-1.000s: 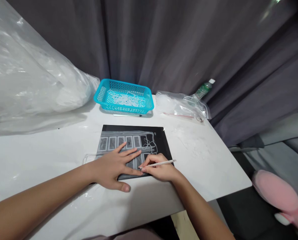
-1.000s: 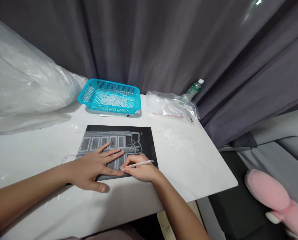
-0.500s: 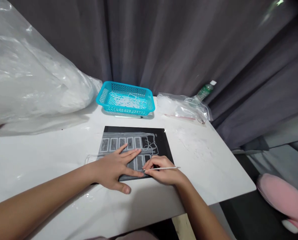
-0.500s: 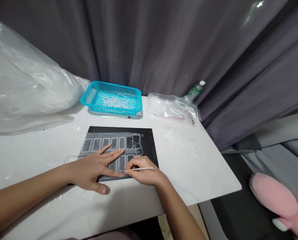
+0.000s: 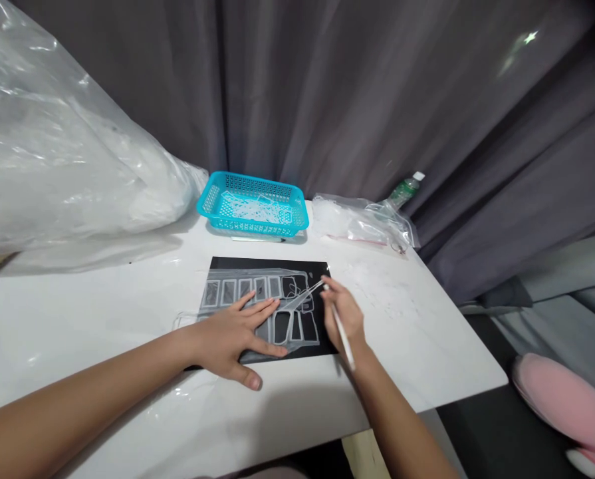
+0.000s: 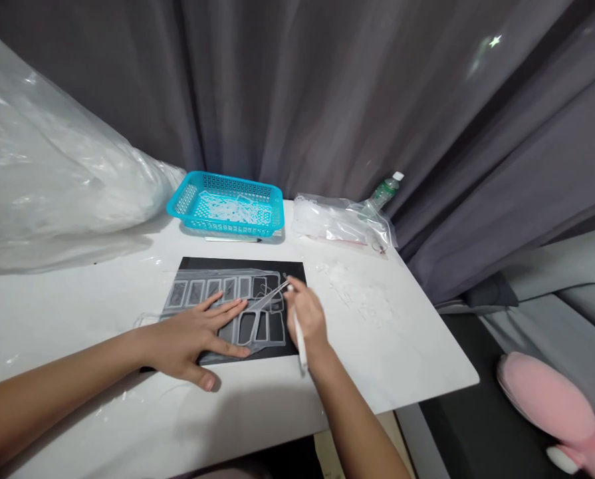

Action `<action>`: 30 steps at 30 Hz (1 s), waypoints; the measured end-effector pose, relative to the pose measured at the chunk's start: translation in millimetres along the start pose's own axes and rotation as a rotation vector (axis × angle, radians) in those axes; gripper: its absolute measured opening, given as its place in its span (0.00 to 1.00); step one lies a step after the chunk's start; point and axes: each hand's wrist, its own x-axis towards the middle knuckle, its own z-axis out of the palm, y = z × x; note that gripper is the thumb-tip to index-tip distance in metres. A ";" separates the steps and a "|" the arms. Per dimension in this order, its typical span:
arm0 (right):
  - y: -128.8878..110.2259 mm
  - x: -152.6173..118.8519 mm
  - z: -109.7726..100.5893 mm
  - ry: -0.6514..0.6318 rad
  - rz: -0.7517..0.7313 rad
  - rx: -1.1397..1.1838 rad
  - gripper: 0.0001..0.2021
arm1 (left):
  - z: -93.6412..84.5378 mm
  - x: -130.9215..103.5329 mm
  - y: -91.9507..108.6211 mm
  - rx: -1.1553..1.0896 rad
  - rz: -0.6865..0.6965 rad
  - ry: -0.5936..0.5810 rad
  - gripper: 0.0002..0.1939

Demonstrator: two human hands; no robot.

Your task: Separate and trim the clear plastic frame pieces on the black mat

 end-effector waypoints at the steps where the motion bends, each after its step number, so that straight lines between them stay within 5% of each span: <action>1: 7.1 2.4 -5.8 0.088 0.101 -0.027 0.10 | 0.6 -0.1 -0.5 0.007 0.007 0.001 0.34; 4: 28.0 3.6 -28.9 0.236 0.382 -0.136 0.08 | 3.8 0.0 -2.1 0.048 0.031 0.003 0.35; 10: 33.8 3.5 -51.5 -0.071 0.409 -0.101 0.09 | -1.1 -3.6 4.2 0.131 0.032 0.071 0.39; 15: -13.4 25.0 -26.3 -0.485 0.452 0.562 0.07 | -13.7 -23.9 8.6 0.150 -0.006 0.019 0.35; 18: -38.5 29.4 -4.1 -0.654 0.385 0.764 0.09 | -11.2 -34.8 4.9 0.153 -0.036 0.009 0.35; 22: -49.5 24.3 13.1 -0.727 0.373 0.773 0.08 | -2.6 -39.2 -0.7 0.141 -0.034 0.017 0.35; 30: -51.4 20.7 13.6 -0.790 0.372 0.754 0.06 | 1.1 -39.9 -4.7 0.107 -0.007 0.066 0.37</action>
